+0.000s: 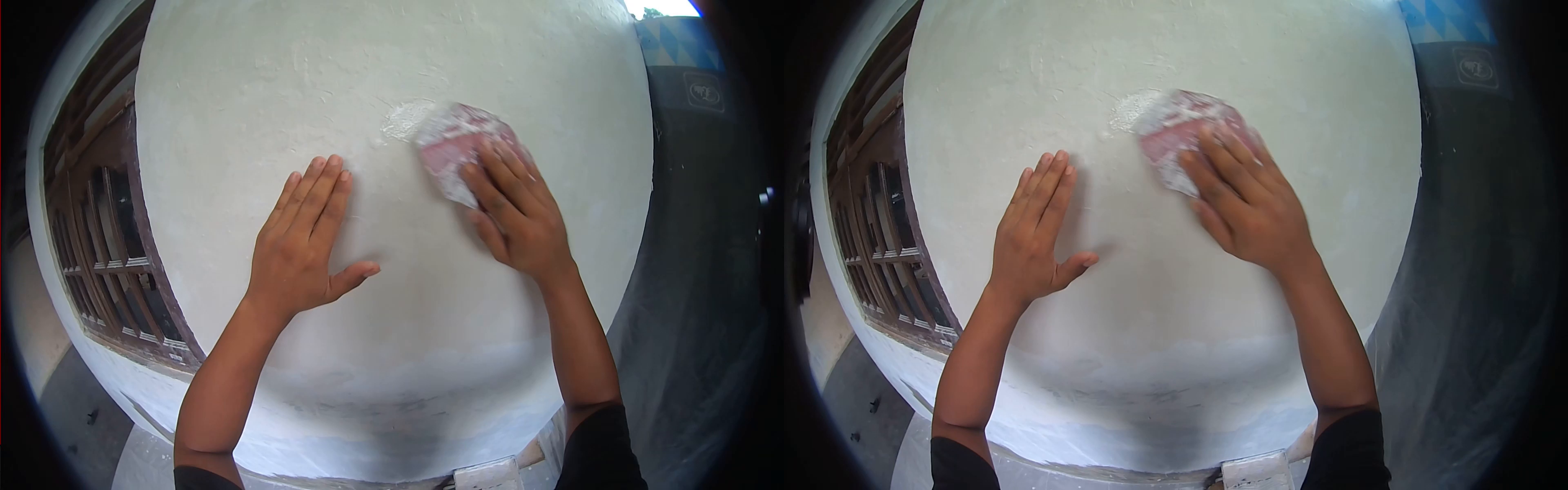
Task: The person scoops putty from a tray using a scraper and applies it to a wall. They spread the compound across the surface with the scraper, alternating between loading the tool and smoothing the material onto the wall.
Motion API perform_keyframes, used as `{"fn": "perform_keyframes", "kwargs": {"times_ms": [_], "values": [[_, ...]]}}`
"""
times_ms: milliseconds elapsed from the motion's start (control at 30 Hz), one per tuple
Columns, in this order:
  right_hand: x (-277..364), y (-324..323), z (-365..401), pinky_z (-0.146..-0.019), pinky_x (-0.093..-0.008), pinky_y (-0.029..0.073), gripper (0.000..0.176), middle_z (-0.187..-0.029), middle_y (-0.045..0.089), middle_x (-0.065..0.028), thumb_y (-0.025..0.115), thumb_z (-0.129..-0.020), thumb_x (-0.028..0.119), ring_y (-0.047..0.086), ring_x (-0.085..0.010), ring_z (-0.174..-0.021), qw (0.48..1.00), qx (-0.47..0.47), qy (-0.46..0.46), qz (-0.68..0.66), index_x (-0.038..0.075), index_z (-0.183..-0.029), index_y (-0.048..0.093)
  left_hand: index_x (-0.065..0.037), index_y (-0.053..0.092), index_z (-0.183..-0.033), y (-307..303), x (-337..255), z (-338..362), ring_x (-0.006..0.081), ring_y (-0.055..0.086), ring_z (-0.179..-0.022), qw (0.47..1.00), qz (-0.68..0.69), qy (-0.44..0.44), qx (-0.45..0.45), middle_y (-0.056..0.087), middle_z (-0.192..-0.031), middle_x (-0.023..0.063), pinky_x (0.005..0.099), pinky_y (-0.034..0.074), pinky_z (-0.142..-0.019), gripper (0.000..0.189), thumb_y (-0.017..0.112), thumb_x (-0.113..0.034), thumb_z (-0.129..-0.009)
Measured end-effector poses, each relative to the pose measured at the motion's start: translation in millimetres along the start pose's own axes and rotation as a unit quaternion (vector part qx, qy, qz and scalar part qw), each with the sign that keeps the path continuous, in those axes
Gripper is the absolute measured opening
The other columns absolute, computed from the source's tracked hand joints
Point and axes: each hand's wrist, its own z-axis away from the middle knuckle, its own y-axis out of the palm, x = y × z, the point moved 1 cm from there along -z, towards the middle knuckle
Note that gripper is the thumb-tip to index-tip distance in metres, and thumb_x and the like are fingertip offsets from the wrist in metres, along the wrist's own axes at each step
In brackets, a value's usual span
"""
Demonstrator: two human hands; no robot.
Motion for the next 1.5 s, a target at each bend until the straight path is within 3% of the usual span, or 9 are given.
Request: {"fn": "perform_keyframes", "kwargs": {"times_ms": [167, 333, 500, 567, 667, 933, 1133, 1233, 1500], "values": [[8, 14, -25, -0.116, -0.0497, 0.04, 0.048, -0.147, 0.055, -0.0145, 0.074, -0.089, 0.022, 0.051, -0.0319, -0.138, 0.998, 0.022, -0.049, -0.019, 0.009, -0.134, 0.064, 0.004, 0.043, -0.15, 6, -10, -12, 0.0379, 0.039, -0.147, 1.0, 0.028, 0.011, 0.0, 0.043, -0.157, 0.0221, 0.0523, 0.033, -0.119, 0.094, 0.05, -0.072, -0.094], [-2, 3, 34, -0.114, -0.0542, 0.04, 0.047, -0.144, 0.058, -0.0155, 0.074, -0.088, 0.02, 0.052, -0.0328, -0.137, 0.999, -0.003, 0.035, 0.001, 0.008, -0.133, 0.066, 0.004, 0.045, -0.149, -8, -4, 2, 0.0373, 0.041, -0.146, 1.0, 0.011, -0.001, -0.004, 0.044, -0.155, 0.0225, 0.0515, 0.034, -0.119, 0.094, 0.054, -0.07, -0.092], [17, 9, 4, -0.114, -0.0539, 0.04, 0.049, -0.146, 0.057, -0.0142, 0.074, -0.088, 0.02, 0.053, -0.0324, -0.136, 1.0, -0.011, 0.003, -0.027, 0.009, -0.134, 0.065, 0.004, 0.047, -0.147, 2, -13, -12, 0.0364, 0.042, -0.145, 1.0, 0.026, 0.008, -0.011, 0.047, -0.153, 0.0228, 0.0506, 0.035, -0.118, 0.094, 0.058, -0.07, -0.09], [14, 15, -1, -0.114, -0.0536, 0.04, 0.049, -0.146, 0.057, -0.0142, 0.074, -0.087, 0.02, 0.054, -0.0322, -0.135, 1.0, 0.017, -0.009, -0.014, 0.009, -0.134, 0.065, 0.003, 0.044, -0.15, 4, -17, -14, 0.0388, 0.039, -0.147, 0.999, 0.047, 0.007, 0.004, 0.043, -0.157, 0.022, 0.0537, 0.033, -0.118, 0.096, 0.047, -0.074, -0.094], [0, 7, 39, -0.114, -0.0536, 0.041, 0.048, -0.145, 0.058, -0.0139, 0.074, -0.087, 0.02, 0.054, -0.0313, -0.135, 1.0, 0.022, 0.008, -0.006, 0.009, -0.134, 0.065, 0.004, 0.047, -0.147, -11, -16, -5, 0.0372, 0.044, -0.144, 0.999, 0.036, 0.011, -0.008, 0.047, -0.152, 0.0236, 0.0504, 0.035, -0.118, 0.094, 0.058, -0.07, -0.091], [3, 9, -2, -0.113, -0.0515, 0.042, 0.046, -0.143, 0.059, -0.012, 0.074, -0.09, 0.021, 0.054, -0.0304, -0.135, 1.0, -0.003, -0.002, 0.003, 0.008, -0.134, 0.064, 0.004, 0.048, -0.147, 2, -20, -15, 0.037, 0.043, -0.145, 0.999, 0.046, 0.018, -0.01, 0.047, -0.153, 0.0234, 0.0513, 0.035, -0.118, 0.095, 0.058, -0.071, -0.09], [0, -3, 47, -0.113, -0.0502, 0.042, 0.046, -0.144, 0.059, -0.012, 0.074, -0.09, 0.021, 0.054, -0.0304, -0.135, 0.999, 0.003, 0.03, 0.017, 0.007, -0.134, 0.064, 0.005, 0.048, -0.147, -7, -12, -3, 0.0369, 0.043, -0.145, 0.999, 0.04, 0.004, -0.009, 0.046, -0.154, 0.0231, 0.0509, 0.035, -0.118, 0.093, 0.058, -0.069, -0.091], [1, -3, 20, -0.114, -0.0509, 0.042, 0.046, -0.144, 0.059, -0.0122, 0.074, -0.091, 0.021, 0.055, -0.0305, -0.134, 0.999, -0.031, 0.034, 0.006, 0.007, -0.134, 0.064, 0.004, 0.048, -0.147, 1, -14, -7, 0.0368, 0.043, -0.145, 0.999, 0.044, 0.006, -0.004, 0.046, -0.154, 0.023, 0.0509, 0.035, -0.118, 0.093, 0.058, -0.07, -0.091], [4, -10, 56, -0.112, -0.0526, 0.043, 0.044, -0.141, 0.061, -0.0137, 0.073, -0.092, 0.022, 0.057, -0.0291, -0.132, 0.998, 0.03, 0.014, 0.044, 0.006, -0.132, 0.065, 0.003, 0.047, -0.148, -4, -12, 3, 0.0364, 0.043, -0.145, 0.999, 0.041, 0.006, -0.002, 0.048, -0.153, 0.0219, 0.0506, 0.035, -0.118, 0.094, 0.058, -0.07, -0.09]]}}
